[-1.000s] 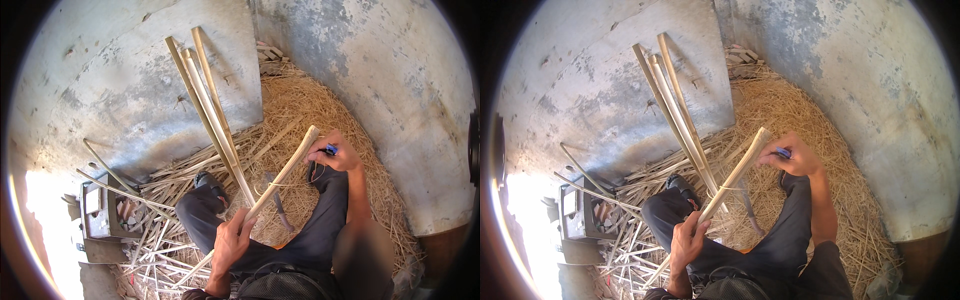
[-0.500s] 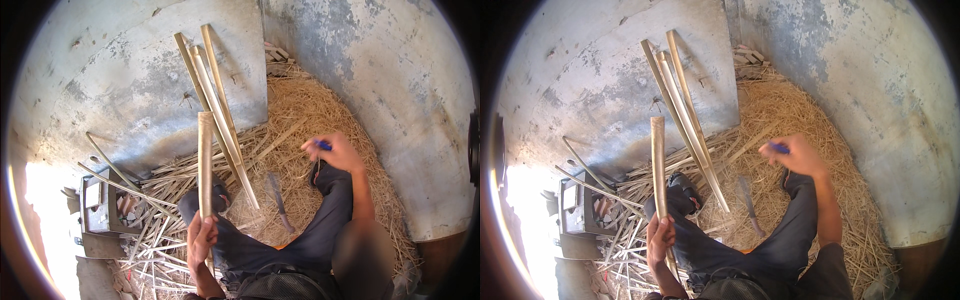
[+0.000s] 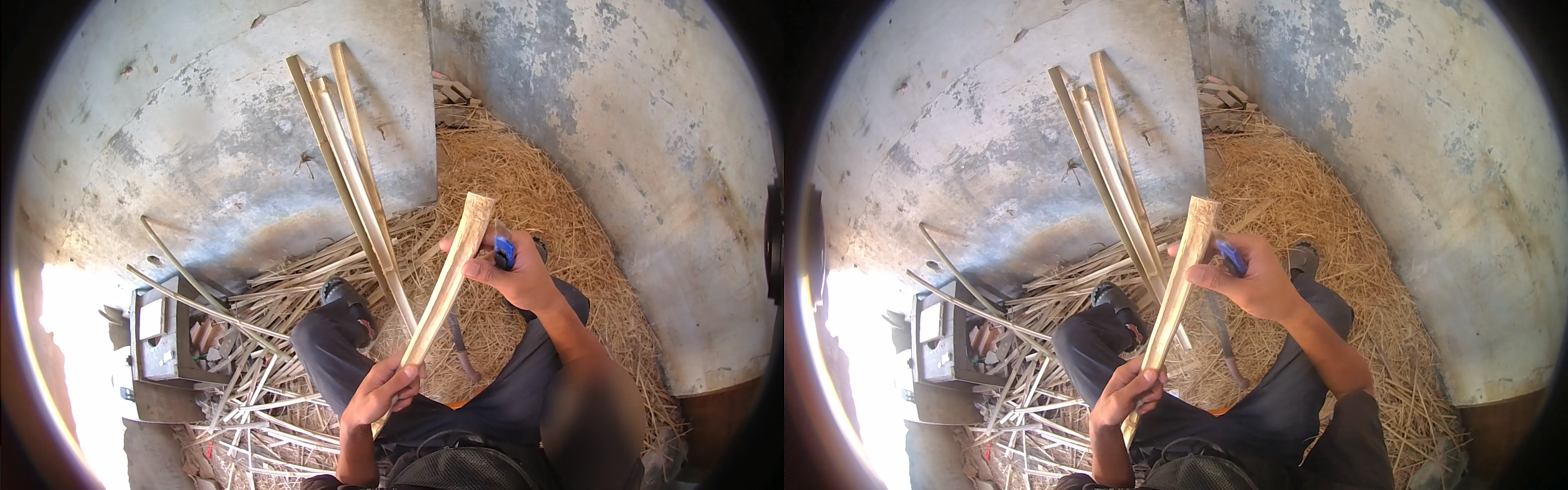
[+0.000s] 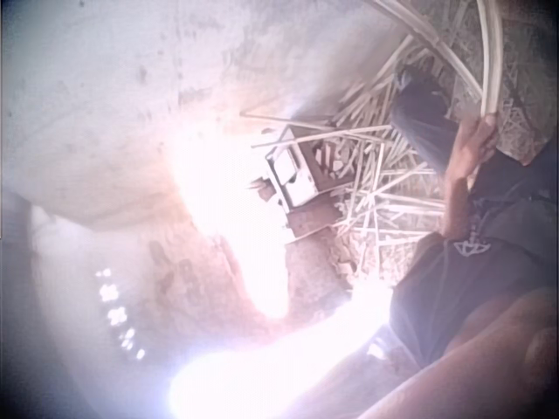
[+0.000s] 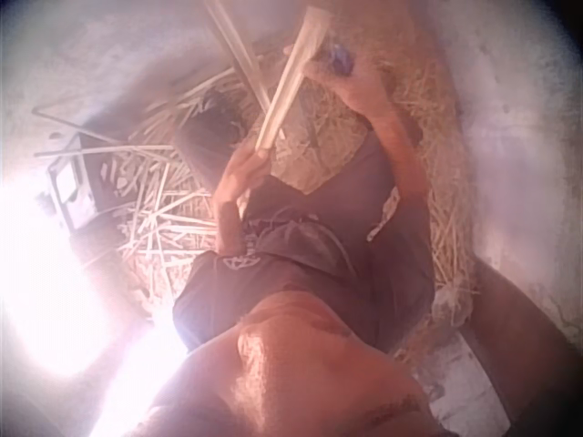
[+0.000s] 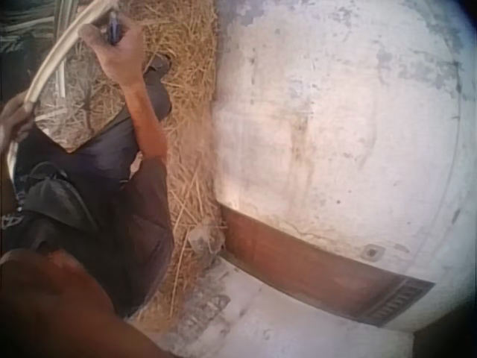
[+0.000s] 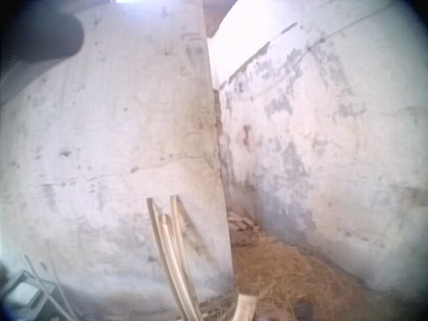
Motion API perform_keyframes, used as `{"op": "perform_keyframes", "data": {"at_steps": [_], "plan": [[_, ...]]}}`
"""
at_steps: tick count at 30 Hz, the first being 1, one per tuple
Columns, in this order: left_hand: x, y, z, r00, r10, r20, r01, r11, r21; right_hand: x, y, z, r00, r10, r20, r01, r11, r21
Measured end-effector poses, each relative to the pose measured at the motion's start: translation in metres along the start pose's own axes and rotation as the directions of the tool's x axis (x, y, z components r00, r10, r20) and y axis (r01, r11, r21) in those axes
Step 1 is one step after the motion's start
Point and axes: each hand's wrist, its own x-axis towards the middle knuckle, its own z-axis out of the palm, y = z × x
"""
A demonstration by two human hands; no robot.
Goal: The person sits on a hay-covered floor and uses a blue utility knife to shave the surface of a long bamboo strip. They hold the strip with their left hand and repeatedly scrape the knife along its length to remove the outer layer, creating thin shavings that fall to the ground.
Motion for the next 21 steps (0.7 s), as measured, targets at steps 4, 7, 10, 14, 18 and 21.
{"op": "perform_keyframes", "data": {"at_steps": [4, 7, 10, 14, 18, 21], "plan": [[0.010, 0.004, 0.002, 0.976, 0.208, 0.060, -0.215, 0.958, 0.187, -0.002, 0.006, -0.003, 0.997, 0.071, 0.020, -0.071, 0.997, -0.022], [0.027, 0.003, 0.003, 0.923, 0.381, 0.050, -0.378, 0.879, 0.290, -0.004, 0.017, -0.003, 0.995, 0.092, 0.038, -0.091, 0.996, -0.026], [0.035, 0.031, 0.014, 0.989, 0.134, 0.062, -0.144, 0.962, 0.231, -0.008, 0.018, 0.001, 0.995, 0.096, 0.013, -0.096, 0.995, 0.005], [0.047, 0.012, 0.014, 0.990, 0.125, -0.058, -0.107, 0.962, 0.253, -0.009, 0.016, -0.010, 1.000, 0.004, -0.002, -0.005, 0.960, -0.279], [0.053, 0.011, 0.021, 0.966, 0.204, -0.161, -0.135, 0.922, 0.362, -0.022, 0.038, -0.020, 0.993, -0.091, -0.080, 0.066, 0.959, -0.274], [0.055, 0.015, 0.021, 0.957, 0.209, -0.199, -0.121, 0.917, 0.381, -0.027, 0.038, -0.018, 0.984, -0.174, -0.030, 0.131, 0.833, -0.537]]}}
